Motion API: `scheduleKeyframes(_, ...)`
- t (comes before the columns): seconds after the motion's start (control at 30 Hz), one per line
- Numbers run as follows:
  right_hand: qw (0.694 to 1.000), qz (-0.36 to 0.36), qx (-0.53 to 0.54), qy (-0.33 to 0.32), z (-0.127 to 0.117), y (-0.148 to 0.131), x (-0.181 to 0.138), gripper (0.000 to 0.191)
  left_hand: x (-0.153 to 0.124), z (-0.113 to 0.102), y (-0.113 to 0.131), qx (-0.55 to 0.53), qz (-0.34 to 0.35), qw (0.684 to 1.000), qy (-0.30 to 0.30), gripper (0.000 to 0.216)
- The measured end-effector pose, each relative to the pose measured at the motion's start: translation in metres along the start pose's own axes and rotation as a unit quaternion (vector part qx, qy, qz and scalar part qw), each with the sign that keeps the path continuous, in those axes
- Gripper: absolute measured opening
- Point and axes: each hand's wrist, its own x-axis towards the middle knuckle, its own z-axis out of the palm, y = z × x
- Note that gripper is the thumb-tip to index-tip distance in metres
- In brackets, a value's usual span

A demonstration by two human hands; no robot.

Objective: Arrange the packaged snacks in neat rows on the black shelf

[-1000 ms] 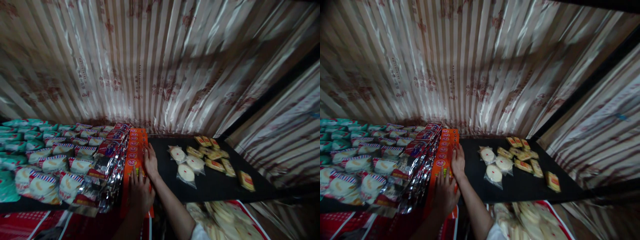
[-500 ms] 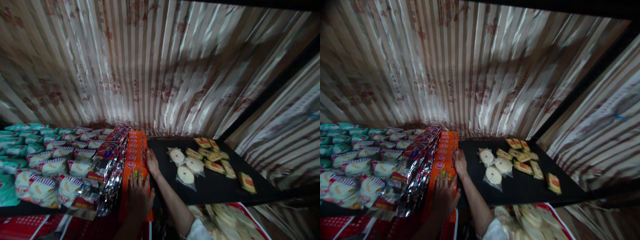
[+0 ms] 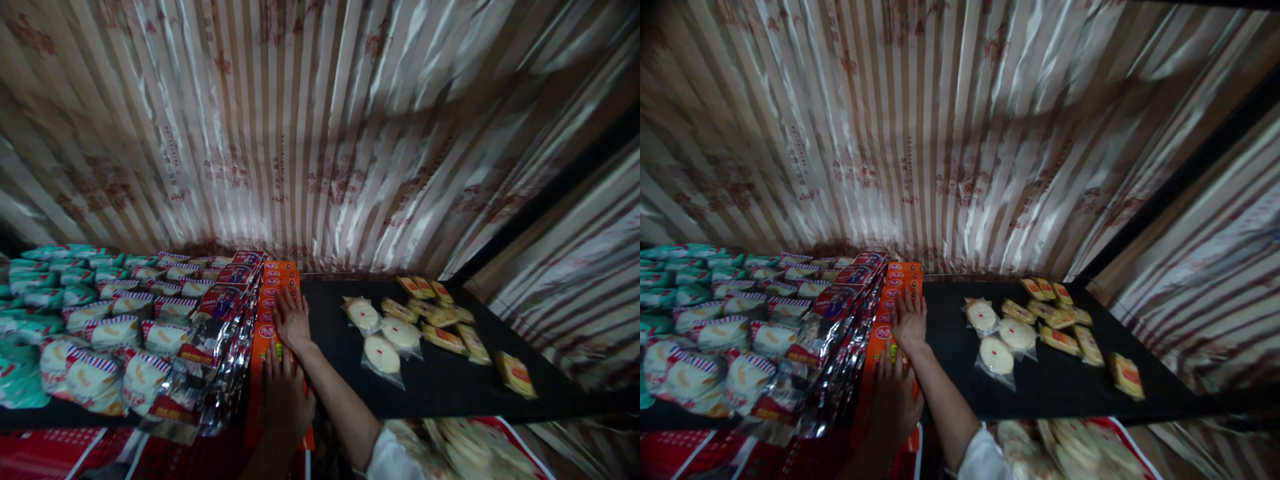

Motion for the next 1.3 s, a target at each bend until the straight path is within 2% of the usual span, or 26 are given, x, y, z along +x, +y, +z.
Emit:
scheduleKeyframes(0.17,0.994,-0.014,-0.049,-0.099,0.006,-0.016,0.012,0.050,-0.002,0.004,-0.001,0.035,0.023,0.999,0.029,0.054)
scheduleKeyframes(0.27,0.988,-0.007,-0.076,-0.132,0.009,-0.019,0.015,0.047,-0.002,0.005,0.000,0.041,0.021,0.998,0.050,0.053)
scheduleKeyframes(0.5,0.979,0.005,-0.121,-0.164,0.006,-0.025,0.020,0.048,-0.002,0.008,-0.003,0.027,0.021,0.997,0.069,0.055)
scheduleKeyframes(0.7,0.974,-0.003,-0.136,-0.181,0.007,-0.028,0.020,0.049,-0.001,0.010,-0.004,0.022,0.012,0.999,0.044,0.057)
scheduleKeyframes(0.93,0.976,0.035,-0.063,-0.205,0.002,-0.032,0.026,0.049,-0.002,0.008,-0.001,0.022,0.004,0.998,0.059,0.055)
scheduleKeyframes(1.1,0.969,0.013,-0.055,-0.241,-0.001,-0.029,0.025,0.063,-0.001,0.007,-0.002,0.029,0.003,0.998,0.047,0.053)
scheduleKeyframes(1.3,0.965,-0.001,-0.109,-0.237,0.010,-0.025,0.022,0.064,-0.001,0.010,-0.004,0.025,0.011,0.999,0.043,0.056)
